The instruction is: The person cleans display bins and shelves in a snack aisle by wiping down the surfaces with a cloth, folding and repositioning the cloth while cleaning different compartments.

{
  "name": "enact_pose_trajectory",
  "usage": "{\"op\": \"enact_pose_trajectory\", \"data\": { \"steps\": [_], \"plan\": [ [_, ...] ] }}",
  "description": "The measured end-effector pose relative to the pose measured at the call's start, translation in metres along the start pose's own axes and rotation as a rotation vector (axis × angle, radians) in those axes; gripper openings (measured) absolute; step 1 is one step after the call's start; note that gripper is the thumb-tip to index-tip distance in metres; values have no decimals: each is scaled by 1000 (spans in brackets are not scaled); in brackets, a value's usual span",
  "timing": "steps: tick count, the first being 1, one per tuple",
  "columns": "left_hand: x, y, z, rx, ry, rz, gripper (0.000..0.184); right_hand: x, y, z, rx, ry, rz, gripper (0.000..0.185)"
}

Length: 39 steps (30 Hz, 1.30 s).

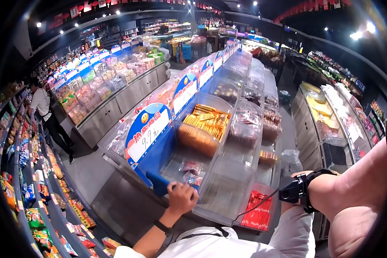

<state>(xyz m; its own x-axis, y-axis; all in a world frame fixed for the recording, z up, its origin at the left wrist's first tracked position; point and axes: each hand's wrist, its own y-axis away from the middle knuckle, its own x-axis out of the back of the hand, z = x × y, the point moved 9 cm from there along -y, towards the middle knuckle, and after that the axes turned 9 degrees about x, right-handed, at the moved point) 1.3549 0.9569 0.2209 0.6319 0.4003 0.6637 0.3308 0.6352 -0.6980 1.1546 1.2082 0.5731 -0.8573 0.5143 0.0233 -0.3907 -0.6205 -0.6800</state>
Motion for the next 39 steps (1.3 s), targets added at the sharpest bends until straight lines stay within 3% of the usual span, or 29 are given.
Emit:
{"op": "enact_pose_trajectory", "data": {
  "steps": [6,13,19,26,29,34,39],
  "plan": [
    [13,0,-19,-204,51,30,26,-2,-18,-9,15,25,-41,47],
    [41,-32,-120,28,77,135,26,-11,-38,-24,22,65,-92,46],
    [36,-22,-120,142,154,264,25,-24,-63,-49,40,109,-160,44],
    [42,-38,-119,4,54,40,27,-30,-80,-49,44,50,-141,42],
    [45,-37,-116,83,71,73,26,-26,-87,-54,66,11,-122,41],
    [29,-40,-131,250,21,-239,30,3,-81,-52,34,-49,-38,40],
    [7,-28,-135,280,-39,-146,33,55,-77,-56,7,-103,-17,39]
  ]
}}
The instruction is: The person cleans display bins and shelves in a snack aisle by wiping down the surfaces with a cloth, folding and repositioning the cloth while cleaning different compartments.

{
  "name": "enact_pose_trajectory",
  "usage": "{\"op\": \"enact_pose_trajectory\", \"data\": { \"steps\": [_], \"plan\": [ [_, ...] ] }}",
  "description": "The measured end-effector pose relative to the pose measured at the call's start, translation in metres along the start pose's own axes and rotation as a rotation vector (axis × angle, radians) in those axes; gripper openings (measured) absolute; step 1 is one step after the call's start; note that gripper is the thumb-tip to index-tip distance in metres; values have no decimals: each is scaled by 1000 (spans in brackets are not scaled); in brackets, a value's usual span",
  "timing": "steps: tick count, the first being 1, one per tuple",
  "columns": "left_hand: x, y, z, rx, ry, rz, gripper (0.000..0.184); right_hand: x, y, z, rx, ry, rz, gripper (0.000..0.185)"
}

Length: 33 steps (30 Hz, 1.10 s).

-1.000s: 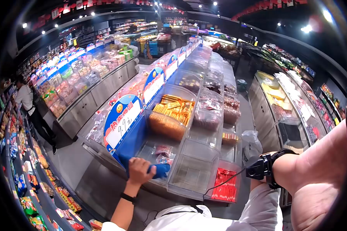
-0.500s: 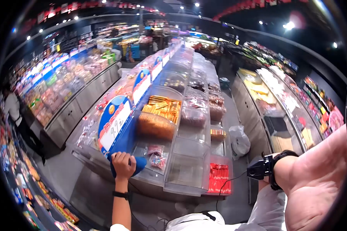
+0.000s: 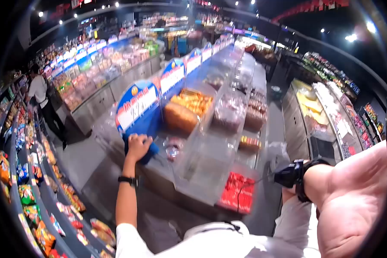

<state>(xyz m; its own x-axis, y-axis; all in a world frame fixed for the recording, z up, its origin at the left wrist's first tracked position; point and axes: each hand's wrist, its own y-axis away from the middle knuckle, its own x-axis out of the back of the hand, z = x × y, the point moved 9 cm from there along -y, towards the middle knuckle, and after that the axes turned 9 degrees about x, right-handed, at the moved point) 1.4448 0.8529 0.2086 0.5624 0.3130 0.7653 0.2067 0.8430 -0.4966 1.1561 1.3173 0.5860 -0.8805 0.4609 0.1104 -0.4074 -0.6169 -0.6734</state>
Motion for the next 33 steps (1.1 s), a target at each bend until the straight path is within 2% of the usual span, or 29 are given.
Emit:
{"op": "enact_pose_trajectory", "data": {
  "steps": [1,3,5,6,7,9,10,11,13,15,16,19,20,21,23,24,25,26,27,28,29,30,31,33],
  "plan": [
    [-4,0,2,54,13,-36,32,13,3,-2,-15,-6,8,38],
    [-16,15,3,-113,97,321,29,41,7,-4,-39,-20,24,38],
    [-9,25,30,267,523,67,32,67,15,-8,-55,-18,41,37],
    [-8,37,51,256,709,103,37,84,19,-7,-61,-15,51,37],
    [-21,53,63,461,969,26,41,97,24,-10,-67,-1,57,37],
    [-30,92,108,686,942,-72,40,127,37,-12,-86,24,76,36],
    [-39,101,115,697,958,-73,40,133,47,-13,-114,46,85,36],
    [-44,111,114,697,955,14,37,136,60,-13,-161,71,94,36],
    [-48,129,128,708,957,108,35,132,105,-10,-358,124,58,35],
    [-34,149,134,852,1104,221,25,98,172,-12,-698,80,-152,35],
    [-28,160,142,881,1202,304,23,70,221,-26,-887,-53,-305,47],
    [-13,178,187,931,1351,331,28,9,347,-103,-1341,-334,-766,80],
    [-3,183,216,956,1351,352,27,-4,366,-131,-1448,-442,-700,86],
    [-7,180,224,796,1320,139,27,-18,382,-160,-1547,-547,-627,93],
    [-8,180,254,660,1405,-38,30,-49,402,-220,-1710,-673,-515,99],
    [-9,185,261,676,1417,-46,30,-66,393,-236,-1659,-738,-451,94],
    [-15,185,277,641,1450,-169,29,-78,385,-244,-1599,-799,-394,89],
    [-22,187,292,600,1479,-291,28,-95,395,-271,-1660,-990,-717,75],
    [-34,196,300,701,1414,-322,22,-94,401,-284,-1693,-1081,-876,68],
    [-38,193,315,598,1206,-414,22,-92,407,-299,-1704,-1168,-1050,62],
    [-44,190,328,490,990,-504,22,-83,408,-286,-1755,-1063,-874,48],
    [-51,188,334,362,814,-465,22,-74,406,-275,-1799,-954,-698,34],
    [-62,189,333,368,817,-486,22,-57,399,-249,-1847,-792,-117,24],
    [-66,185,333,283,651,-354,26,-35,422,-261,-1798,-885,-202,23]
  ]
}}
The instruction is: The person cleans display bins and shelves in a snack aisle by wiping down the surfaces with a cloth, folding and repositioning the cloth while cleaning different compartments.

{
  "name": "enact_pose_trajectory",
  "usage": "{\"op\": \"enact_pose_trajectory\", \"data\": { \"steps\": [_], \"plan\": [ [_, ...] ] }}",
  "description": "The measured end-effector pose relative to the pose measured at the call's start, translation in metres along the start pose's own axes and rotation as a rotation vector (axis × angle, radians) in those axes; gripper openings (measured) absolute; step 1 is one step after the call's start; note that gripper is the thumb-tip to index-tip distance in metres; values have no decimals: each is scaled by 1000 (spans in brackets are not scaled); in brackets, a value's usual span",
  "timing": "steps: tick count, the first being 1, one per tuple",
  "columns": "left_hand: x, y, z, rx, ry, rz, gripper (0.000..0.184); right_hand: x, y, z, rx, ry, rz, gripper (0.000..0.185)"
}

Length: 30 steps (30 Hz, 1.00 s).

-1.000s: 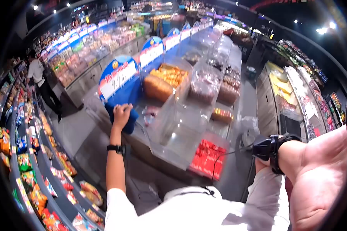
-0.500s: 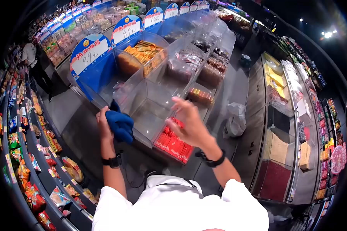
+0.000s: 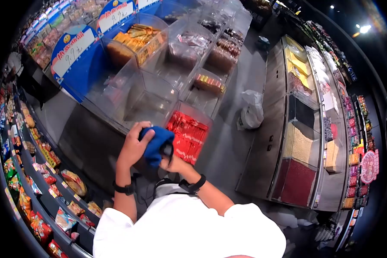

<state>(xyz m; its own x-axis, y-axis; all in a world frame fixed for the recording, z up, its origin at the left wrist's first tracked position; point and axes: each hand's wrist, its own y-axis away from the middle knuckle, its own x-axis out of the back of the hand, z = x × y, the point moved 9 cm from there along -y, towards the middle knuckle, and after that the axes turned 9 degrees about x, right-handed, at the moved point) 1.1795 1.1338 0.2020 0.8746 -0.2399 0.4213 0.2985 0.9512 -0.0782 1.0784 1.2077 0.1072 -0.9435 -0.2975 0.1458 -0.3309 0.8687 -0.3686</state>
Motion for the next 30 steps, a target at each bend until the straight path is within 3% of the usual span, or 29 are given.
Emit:
{"op": "enact_pose_trajectory", "data": {
  "steps": [2,4,5,7,8,9,12,13,14,17,20,23,28,30],
  "plan": [
    [-11,1,-31,197,78,-73,31,19,14,14,-460,402,-240,23],
    [-33,16,-45,487,225,-241,35,41,33,8,-413,286,-203,30],
    [-41,24,-48,503,216,-241,35,48,42,10,-433,310,-284,31],
    [-74,31,-32,307,258,-312,43,70,56,11,-464,388,-393,32],
    [-86,35,-18,160,185,-267,57,81,64,11,-480,431,-417,32],
    [-101,41,-9,134,121,-242,62,91,63,1,-387,358,-321,31],
    [-147,46,13,191,-12,-128,70,122,83,-5,-385,404,-415,30],
    [-160,46,17,233,-10,-51,57,135,93,-3,-299,388,-381,32],
    [-183,51,19,240,-19,-42,57,149,110,-3,-292,378,-388,32],
    [-222,48,15,272,365,211,31,206,134,-15,-195,231,-297,27],
    [-286,45,23,368,557,334,25,265,185,16,-305,266,-282,24],
    [-331,29,64,321,428,182,27,333,215,6,-321,440,-191,27],
    [-374,3,88,215,198,-27,36,394,221,2,-329,660,-293,32],
    [-373,-3,84,245,183,-2,40,403,191,-14,-207,582,-118,42]
  ]
}}
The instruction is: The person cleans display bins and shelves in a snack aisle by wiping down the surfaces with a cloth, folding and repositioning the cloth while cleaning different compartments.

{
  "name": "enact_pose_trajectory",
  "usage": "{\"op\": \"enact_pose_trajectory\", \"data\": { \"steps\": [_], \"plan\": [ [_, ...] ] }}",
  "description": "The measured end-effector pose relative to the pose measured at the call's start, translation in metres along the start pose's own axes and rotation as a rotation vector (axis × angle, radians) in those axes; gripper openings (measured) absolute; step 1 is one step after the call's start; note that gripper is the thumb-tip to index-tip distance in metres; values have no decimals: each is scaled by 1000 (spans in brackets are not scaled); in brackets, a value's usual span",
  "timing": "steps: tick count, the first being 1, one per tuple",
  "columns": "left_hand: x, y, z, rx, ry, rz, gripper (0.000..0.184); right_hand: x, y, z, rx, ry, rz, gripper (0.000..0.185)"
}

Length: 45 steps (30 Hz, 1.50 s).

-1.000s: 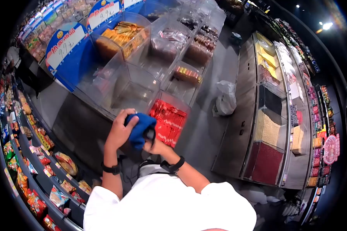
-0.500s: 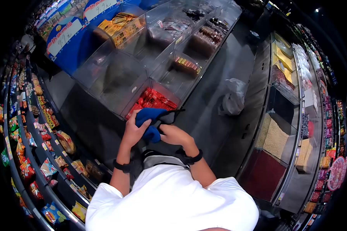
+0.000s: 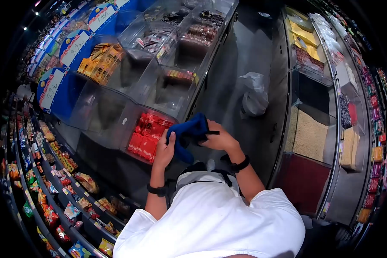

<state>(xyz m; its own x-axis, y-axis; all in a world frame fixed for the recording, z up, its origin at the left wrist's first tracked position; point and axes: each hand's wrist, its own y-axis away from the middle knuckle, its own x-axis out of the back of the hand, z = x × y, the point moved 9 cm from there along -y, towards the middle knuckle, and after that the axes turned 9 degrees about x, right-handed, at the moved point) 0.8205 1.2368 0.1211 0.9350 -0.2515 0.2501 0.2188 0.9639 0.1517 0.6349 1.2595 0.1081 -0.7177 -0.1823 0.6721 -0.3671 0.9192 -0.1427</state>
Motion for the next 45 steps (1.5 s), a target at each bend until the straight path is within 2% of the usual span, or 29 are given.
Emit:
{"op": "enact_pose_trajectory", "data": {
  "steps": [1,2,4,5,7,8,10,11,13,14,17,19,20,21,23,24,26,28,29,30,32,33,34,36,37,39,43,45],
  "plan": [
    [2,-4,-2,24,-8,13,44,9,-14,-9,46,-72,74,46],
    [5,-9,-7,22,-7,34,44,5,-18,-22,52,-7,69,66],
    [8,-20,-28,148,101,6,50,-1,-50,-47,168,-449,10,75],
    [13,-25,-31,146,107,27,50,-4,-66,-48,182,-448,-7,75],
    [20,-37,-34,166,159,54,49,5,-94,-63,378,-428,50,75],
    [24,-47,-32,128,114,15,55,6,-106,-56,311,-384,59,68],
    [24,-69,-49,105,404,-160,59,25,-132,-49,135,-438,28,59],
    [29,-82,-53,86,418,-146,59,34,-146,-49,151,-422,15,59],
    [30,-98,-36,29,318,-213,68,62,-173,-49,220,-459,138,50],
    [31,-109,-38,143,285,-208,74,66,-188,-50,238,-449,116,50],
    [25,-144,-30,168,284,-210,70,79,-227,-65,391,-414,141,49],
    [32,-179,-62,33,339,-28,62,71,-251,-71,369,-455,128,50],
    [38,-194,-82,31,338,-17,62,68,-262,-72,341,-483,125,52],
    [49,-210,-109,119,217,83,58,61,-273,-69,356,-506,131,53],
    [87,-213,-75,43,61,324,44,47,-298,-56,372,-497,183,53],
    [108,-212,-70,0,168,475,37,42,-310,-45,378,-490,244,53],
    [143,-210,-69,90,400,611,29,29,-334,-26,394,-477,259,51],
    [168,-207,-81,135,645,704,27,8,-359,5,172,-679,269,50],
    [180,-212,-83,71,493,671,37,-1,-368,17,115,-791,310,49],
    [184,-214,-76,65,487,684,37,-19,-378,37,126,-800,303,49],
    [198,-214,-39,-49,285,831,39,-55,-400,66,216,-545,218,45],
    [197,-220,-31,-40,133,834,45,-51,-400,55,249,-363,196,40],
    [193,-228,-30,-25,116,812,48,-56,-405,56,258,-370,190,40],
    [177,-264,-69,-21,-342,812,53,-64,-411,68,268,-371,226,38],
    [175,-262,-71,-12,-342,830,53,-62,-415,75,284,-359,253,35],
    [146,-283,-67,88,-882,692,60,-59,-428,94,273,-430,199,33],
    [123,-316,-74,165,-1041,745,63,-25,-443,126,238,-520,134,29],
    [113,-348,-72,215,-1001,735,61,-6,-455,145,221,-554,78,28]
  ]
}}
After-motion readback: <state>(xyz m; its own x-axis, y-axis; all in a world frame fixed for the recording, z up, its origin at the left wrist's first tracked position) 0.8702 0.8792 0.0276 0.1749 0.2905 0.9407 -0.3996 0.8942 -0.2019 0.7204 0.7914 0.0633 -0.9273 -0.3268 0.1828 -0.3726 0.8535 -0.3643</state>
